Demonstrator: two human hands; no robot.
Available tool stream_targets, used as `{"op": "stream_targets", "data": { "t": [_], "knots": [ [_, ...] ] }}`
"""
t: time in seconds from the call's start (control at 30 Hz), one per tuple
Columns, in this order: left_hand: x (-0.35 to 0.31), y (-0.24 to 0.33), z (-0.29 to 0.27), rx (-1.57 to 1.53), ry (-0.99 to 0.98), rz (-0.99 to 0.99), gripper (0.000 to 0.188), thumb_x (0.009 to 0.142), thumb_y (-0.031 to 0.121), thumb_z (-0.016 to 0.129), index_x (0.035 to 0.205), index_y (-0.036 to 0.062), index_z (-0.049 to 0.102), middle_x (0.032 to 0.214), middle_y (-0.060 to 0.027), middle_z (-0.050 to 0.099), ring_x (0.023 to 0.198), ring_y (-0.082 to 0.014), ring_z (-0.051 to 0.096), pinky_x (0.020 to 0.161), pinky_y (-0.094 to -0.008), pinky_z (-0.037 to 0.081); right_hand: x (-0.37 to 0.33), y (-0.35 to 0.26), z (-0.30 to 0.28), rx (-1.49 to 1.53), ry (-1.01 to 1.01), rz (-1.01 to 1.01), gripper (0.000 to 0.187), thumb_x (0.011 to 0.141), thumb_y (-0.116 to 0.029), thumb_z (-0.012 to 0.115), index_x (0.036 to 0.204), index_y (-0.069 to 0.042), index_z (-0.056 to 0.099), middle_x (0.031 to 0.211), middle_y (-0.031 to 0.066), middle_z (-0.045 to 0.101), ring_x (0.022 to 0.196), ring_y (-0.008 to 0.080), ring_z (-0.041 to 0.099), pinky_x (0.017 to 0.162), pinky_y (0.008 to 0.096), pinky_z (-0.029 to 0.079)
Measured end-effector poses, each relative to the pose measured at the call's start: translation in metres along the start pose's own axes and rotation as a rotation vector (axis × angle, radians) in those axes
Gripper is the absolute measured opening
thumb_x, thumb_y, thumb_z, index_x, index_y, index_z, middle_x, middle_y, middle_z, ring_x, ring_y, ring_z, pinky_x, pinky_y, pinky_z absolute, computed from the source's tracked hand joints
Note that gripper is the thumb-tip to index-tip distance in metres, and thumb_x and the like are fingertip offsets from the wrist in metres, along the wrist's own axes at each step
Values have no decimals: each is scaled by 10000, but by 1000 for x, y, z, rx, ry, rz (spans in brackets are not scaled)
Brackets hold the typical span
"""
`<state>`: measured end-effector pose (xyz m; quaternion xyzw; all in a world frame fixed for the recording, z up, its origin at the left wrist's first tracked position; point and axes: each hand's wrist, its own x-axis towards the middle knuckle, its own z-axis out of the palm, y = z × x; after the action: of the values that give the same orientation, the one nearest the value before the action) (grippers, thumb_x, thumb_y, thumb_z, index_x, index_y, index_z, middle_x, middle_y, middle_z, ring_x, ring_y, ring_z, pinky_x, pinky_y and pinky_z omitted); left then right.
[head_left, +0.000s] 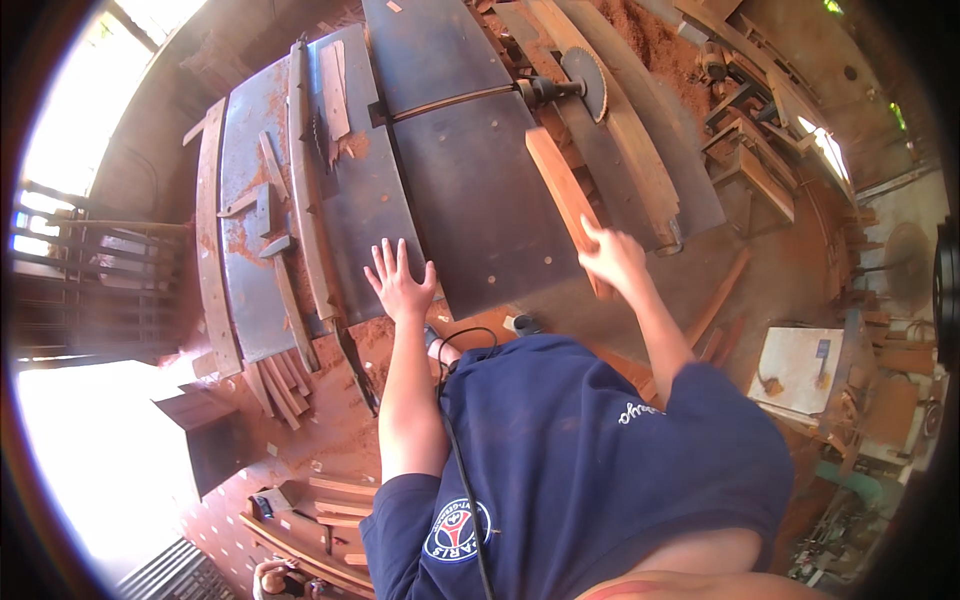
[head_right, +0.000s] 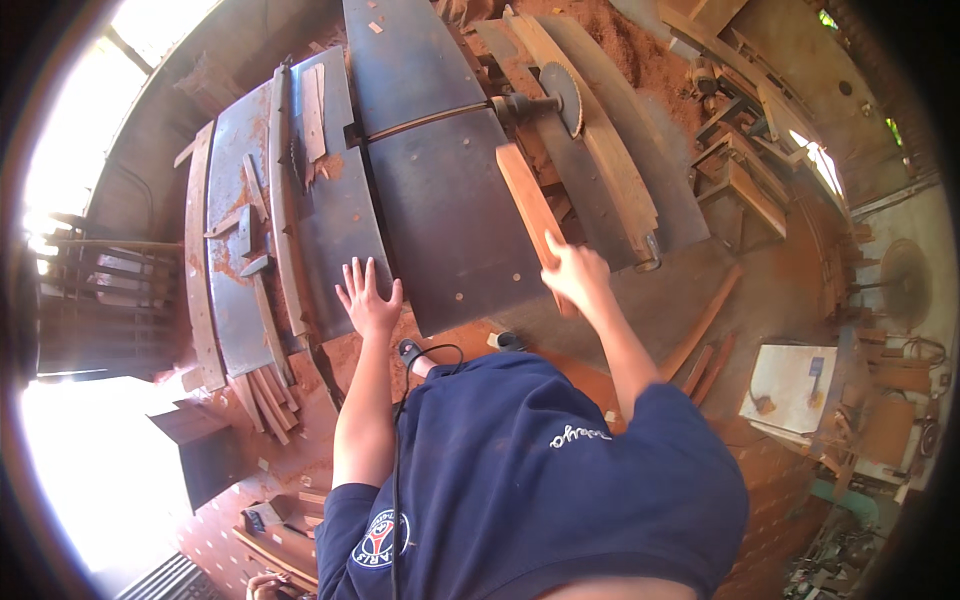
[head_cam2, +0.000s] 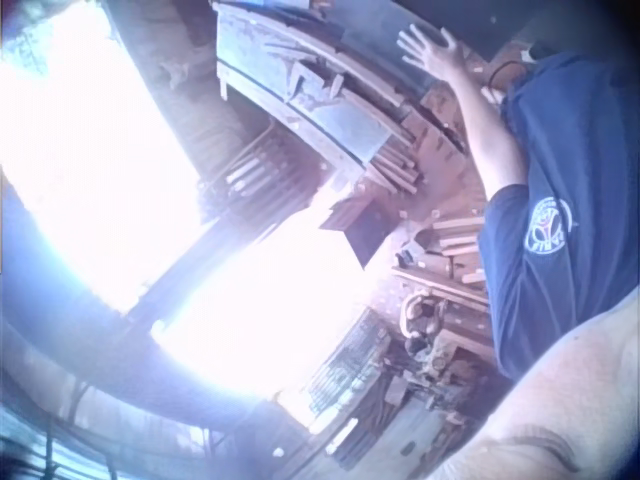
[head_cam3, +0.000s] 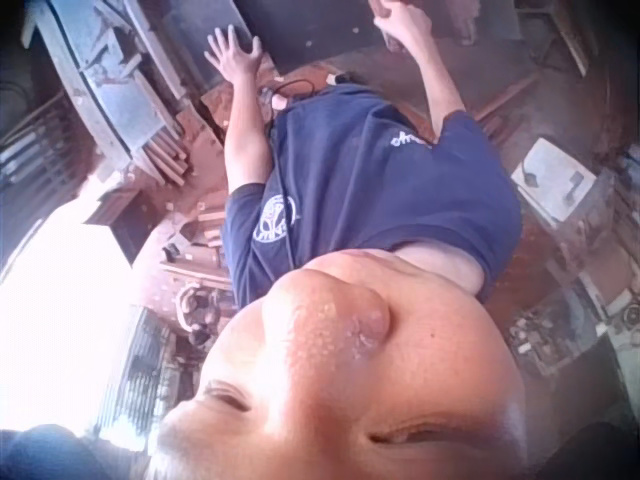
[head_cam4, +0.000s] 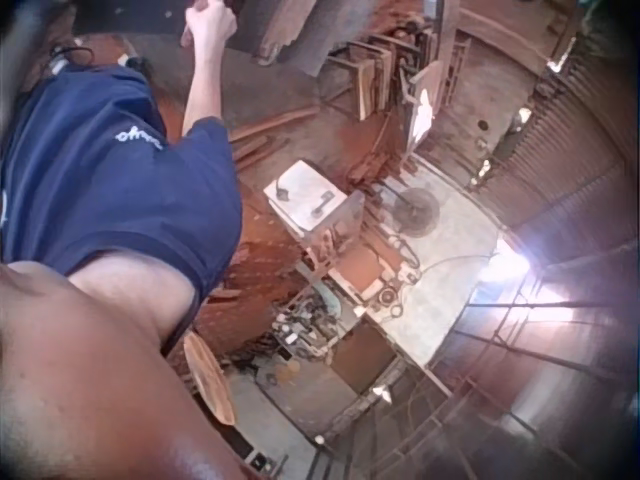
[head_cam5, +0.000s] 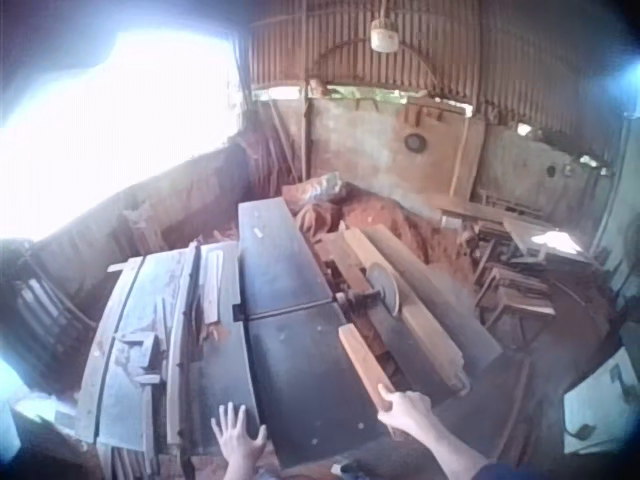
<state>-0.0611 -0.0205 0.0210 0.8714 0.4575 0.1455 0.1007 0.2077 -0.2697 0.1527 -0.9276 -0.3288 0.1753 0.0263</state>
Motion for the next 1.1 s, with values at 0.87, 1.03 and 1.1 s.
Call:
{"op": "stream_targets", "data": {
  "t": [0.87, 1.03, 1.1],
  "knots": [
    [0, -3, 1, 13, 27, 2, 726, 866, 475, 654, 1501, 160, 496, 1634, -105, 373, 1553, -294, 247, 1266, -555, 111, 53, 0, 23, 16, 57, -24, 745, 802, -404, 727, 1508, -349, 494, 924, 170, 744, 893, 366, 730, 812, 478, 581],
    [-2, -2, 4, -8, 68, 39, 702, 865, 438, 674, 1473, 119, 525, 1609, -131, 408, 1543, -314, 272, 1254, -574, 141, -87, 28, -8, 29, -104, 79, 751, 761, -369, 730, 1484, -357, 531, 855, 173, 738, 835, 373, 729, 791, 483, 586],
    [-4, -3, 2, 14, 62, 39, 701, 868, 438, 670, 1474, 118, 523, 1609, -133, 408, 1543, -316, 271, 1252, -577, 142, -129, 26, -36, 29, -169, 130, 731, 738, -356, 736, 1451, -348, 574, 816, 167, 731, 818, 359, 726, 790, 468, 582]
  ]
}}
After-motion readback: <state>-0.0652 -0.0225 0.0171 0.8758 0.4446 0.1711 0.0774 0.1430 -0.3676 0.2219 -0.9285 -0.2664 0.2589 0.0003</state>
